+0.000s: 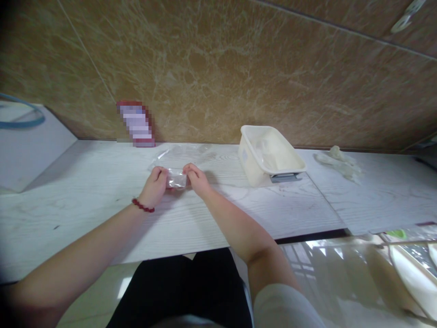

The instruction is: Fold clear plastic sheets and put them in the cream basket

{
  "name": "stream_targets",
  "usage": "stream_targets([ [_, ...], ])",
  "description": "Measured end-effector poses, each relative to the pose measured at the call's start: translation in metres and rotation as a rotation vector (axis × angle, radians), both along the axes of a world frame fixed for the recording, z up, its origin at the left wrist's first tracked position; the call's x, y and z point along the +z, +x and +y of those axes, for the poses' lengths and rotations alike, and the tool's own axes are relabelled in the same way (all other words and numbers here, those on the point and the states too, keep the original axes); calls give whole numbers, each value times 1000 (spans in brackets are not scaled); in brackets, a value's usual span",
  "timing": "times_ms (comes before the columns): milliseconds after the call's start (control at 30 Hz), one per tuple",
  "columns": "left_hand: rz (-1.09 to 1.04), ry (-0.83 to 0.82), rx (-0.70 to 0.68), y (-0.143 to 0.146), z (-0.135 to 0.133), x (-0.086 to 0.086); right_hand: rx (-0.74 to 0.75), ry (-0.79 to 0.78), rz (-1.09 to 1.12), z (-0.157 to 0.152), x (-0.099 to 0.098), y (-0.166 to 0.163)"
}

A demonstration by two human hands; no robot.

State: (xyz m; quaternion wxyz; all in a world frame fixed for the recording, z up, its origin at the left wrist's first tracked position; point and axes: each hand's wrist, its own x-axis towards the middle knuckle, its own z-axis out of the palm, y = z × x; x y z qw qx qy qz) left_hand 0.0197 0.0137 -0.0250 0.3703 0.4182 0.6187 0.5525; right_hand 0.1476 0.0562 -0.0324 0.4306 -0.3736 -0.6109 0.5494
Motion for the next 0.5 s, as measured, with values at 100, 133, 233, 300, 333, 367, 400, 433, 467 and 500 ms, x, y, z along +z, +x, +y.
stream_targets([
  [100,182,47,22,0,-1,-2,-196,60,-48,2,-5,-6],
  [133,233,59,39,1,-1,-2,-235,60,-54,2,-7,-8],
  [233,264,42,64,4,-1,-2,-252,21,-67,1,-10,-12],
  [300,206,19,50,6,1,-3,-239,23,-98,-1,-9,-13],
  [333,181,21,43,6,2,-4,-239,39,-116,-2,-8,-14],
  [367,168,35,41,6,4,-5,-242,57,-134,-3,-8,-14],
  [400,171,58,48,6,5,-5,-248,71,-147,-4,-7,-14],
  [433,188,82,60,6,7,-6,-257,79,-154,-4,-7,-15],
  [467,215,103,76,5,8,-5,-267,80,-156,-4,-6,-16],
  [500,248,119,94,4,8,-5,-278,75,-153,-3,-6,-16],
])
